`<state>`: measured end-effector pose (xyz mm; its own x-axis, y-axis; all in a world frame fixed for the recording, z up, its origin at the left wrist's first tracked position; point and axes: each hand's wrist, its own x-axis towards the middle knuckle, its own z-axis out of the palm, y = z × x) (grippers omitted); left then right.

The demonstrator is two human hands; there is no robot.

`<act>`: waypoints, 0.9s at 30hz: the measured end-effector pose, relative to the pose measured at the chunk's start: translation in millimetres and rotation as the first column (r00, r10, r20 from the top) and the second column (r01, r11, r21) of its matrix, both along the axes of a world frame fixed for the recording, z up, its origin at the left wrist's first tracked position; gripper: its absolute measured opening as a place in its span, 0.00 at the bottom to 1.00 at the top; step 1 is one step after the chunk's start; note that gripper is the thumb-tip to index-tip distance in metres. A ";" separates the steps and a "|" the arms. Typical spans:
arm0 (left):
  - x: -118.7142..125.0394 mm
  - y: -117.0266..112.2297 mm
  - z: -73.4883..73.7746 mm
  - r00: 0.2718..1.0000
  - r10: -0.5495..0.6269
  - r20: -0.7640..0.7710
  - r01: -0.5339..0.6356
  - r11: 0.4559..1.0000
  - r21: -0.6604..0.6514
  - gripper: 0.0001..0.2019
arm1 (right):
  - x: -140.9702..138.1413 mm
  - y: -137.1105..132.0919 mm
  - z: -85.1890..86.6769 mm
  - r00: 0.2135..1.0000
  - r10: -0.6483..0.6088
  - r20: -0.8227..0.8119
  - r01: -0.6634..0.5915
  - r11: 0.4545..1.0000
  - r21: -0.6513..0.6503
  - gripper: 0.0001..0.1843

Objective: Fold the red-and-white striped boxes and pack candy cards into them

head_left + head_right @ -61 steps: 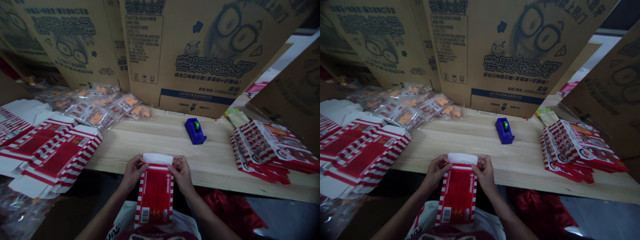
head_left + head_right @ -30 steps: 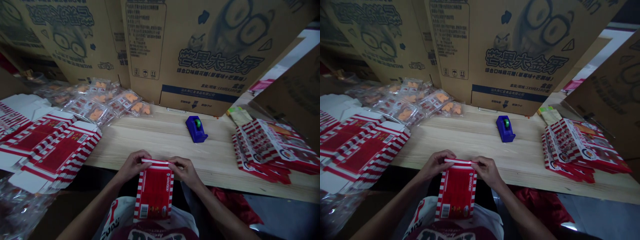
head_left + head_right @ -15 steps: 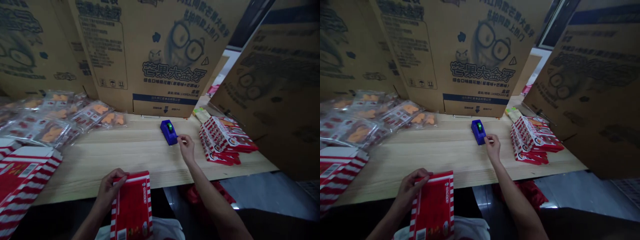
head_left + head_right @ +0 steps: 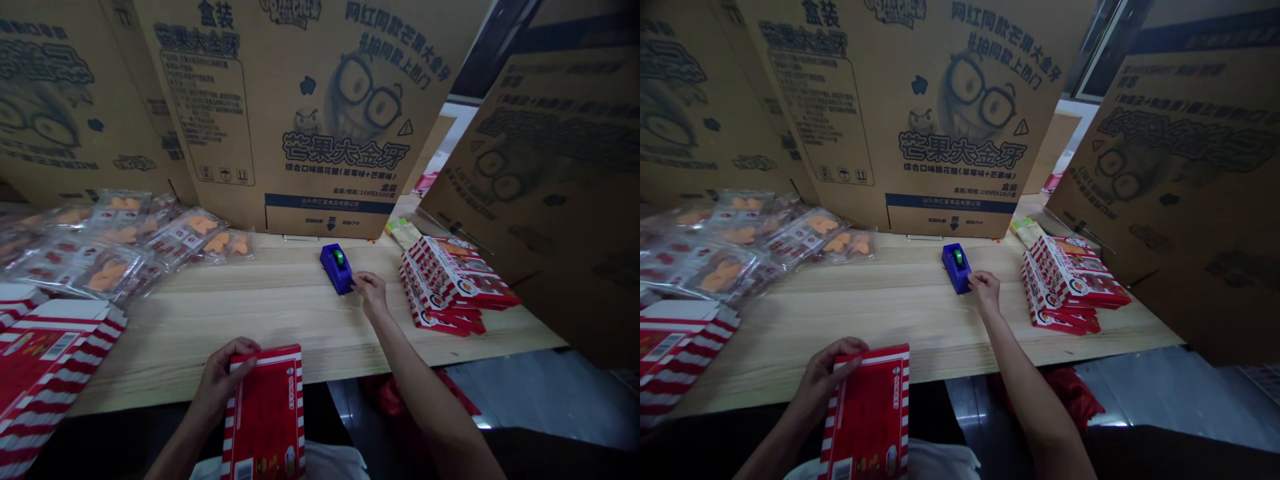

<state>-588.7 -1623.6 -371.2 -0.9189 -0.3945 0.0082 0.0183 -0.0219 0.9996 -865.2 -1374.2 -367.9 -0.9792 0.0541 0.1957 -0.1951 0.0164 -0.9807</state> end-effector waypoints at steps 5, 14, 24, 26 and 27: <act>-1.3 -1.7 -3.8 1.000 0.002 0.027 -0.003 0.998 0.057 0.09 | 15.3 10.3 -20.2 0.999 -0.013 -0.031 0.012 0.999 -0.037 0.16; -5.3 10.8 4.2 1.000 -0.016 0.002 0.015 0.992 0.122 0.08 | 7.4 19.6 -22.9 0.999 0.041 0.015 -0.041 0.999 0.022 0.14; -9.0 16.8 9.2 0.989 -0.127 -0.080 0.139 0.976 0.165 0.06 | 73.8 -18.7 47.0 0.729 0.674 0.120 -0.675 0.680 0.286 0.16; -12.0 19.7 10.8 0.983 -0.162 -0.091 0.174 0.974 0.145 0.06 | 92.5 -45.3 73.0 0.328 0.917 0.227 -0.886 0.215 0.410 0.16; -13.2 20.8 11.3 0.980 -0.172 -0.097 0.184 0.974 0.131 0.06 | 100.5 -58.5 83.5 0.158 0.947 0.278 -0.887 0.013 0.461 0.15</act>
